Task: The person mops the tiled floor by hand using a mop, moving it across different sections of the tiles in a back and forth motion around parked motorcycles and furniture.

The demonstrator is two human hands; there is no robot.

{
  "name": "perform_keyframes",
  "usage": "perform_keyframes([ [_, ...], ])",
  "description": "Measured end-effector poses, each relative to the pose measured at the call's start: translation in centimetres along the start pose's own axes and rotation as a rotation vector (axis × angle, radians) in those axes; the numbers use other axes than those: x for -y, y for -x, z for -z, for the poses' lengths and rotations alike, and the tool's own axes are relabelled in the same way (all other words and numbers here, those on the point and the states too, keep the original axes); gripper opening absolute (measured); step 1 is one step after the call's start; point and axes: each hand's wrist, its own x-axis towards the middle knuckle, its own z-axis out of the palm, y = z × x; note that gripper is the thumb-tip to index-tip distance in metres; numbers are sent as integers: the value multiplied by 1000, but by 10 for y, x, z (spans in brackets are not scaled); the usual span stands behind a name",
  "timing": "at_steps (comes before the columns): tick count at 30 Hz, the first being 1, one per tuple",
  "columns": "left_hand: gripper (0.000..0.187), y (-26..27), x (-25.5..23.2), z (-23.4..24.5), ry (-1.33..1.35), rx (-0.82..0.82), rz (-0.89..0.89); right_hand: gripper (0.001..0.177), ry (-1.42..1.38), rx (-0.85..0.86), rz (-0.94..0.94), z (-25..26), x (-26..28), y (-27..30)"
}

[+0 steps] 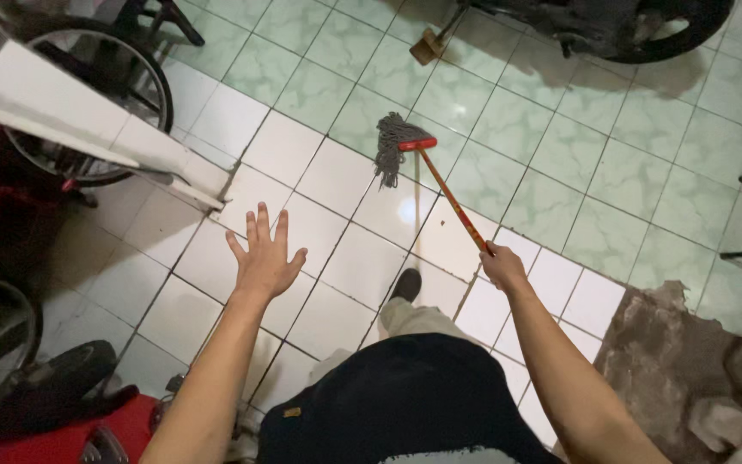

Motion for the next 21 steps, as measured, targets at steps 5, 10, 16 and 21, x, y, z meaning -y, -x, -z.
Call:
perform_keyframes([
  [5, 84, -42, -60, 29, 49, -26, -33, 49, 81, -23, 111, 35, 6, -60],
  [10, 82, -82, -112, 34, 43, -29, -139, 48, 105, -96, -24, 75, -37, -74],
  [16, 83, -139, -162, 25, -8, -12, -311, 46, -124, -276, 5, 80, -150, 0],
  [21, 83, -187, -226, 12, -9, 48, -444, 46, -230, -297, -434, 93, -172, 92],
])
